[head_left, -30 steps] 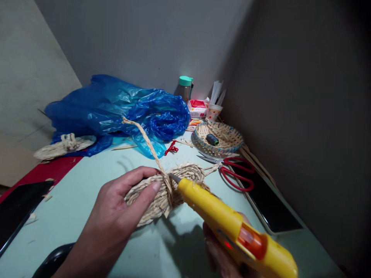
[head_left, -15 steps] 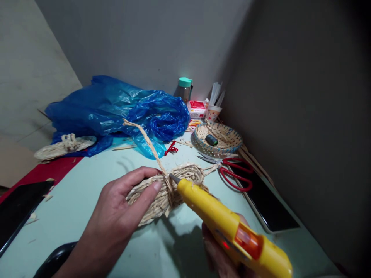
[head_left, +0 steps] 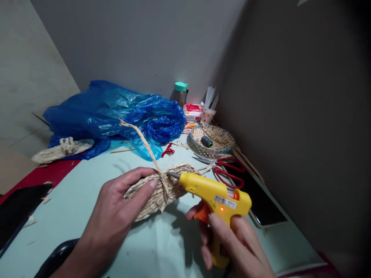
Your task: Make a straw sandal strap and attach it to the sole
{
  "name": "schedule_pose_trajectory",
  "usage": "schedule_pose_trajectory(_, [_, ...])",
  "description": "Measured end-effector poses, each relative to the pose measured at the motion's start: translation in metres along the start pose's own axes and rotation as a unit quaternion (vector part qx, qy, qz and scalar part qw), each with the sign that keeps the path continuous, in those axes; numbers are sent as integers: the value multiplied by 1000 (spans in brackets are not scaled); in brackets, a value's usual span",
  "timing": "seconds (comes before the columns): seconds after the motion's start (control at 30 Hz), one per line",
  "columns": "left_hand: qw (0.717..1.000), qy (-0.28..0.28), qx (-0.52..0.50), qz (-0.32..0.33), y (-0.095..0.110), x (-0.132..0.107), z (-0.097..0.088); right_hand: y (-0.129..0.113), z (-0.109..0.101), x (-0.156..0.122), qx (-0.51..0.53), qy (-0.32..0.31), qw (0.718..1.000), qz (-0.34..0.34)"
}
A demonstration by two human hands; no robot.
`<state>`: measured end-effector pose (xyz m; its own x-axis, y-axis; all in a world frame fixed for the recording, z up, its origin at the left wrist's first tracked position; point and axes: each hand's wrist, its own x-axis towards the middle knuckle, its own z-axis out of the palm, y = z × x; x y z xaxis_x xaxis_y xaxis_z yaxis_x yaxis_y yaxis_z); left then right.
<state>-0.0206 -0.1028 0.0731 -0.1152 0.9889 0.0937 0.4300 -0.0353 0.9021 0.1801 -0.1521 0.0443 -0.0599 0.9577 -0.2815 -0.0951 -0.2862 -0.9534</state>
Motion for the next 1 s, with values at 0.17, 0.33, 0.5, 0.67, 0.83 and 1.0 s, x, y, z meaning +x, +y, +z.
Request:
schedule_pose_trajectory(0.17, [996,52,-66,-36,4,-3,-2,0,-9,14,173,-65,983,18])
schedule_pose_trajectory(0.33, [964,79,-226,-113,16,3,-11,0,-24,19,285,-79,955,34])
schedule_pose_trajectory(0.5, [938,186,-261,-131,42,9,-21,10,-43,20,119,-143,980,74])
schedule_pose_trajectory(0.67, [924,176,-309,-140,42,7,-23,7,-52,20,-65,-193,973,108])
schedule_pose_trajectory(0.83, [932,77,-325,-137,24,7,-19,-7,-61,24,-260,-164,946,105])
schedule_pose_trajectory(1.0, [929,32,-334,-154,16,10,-14,-28,-76,28,-622,16,781,-59])
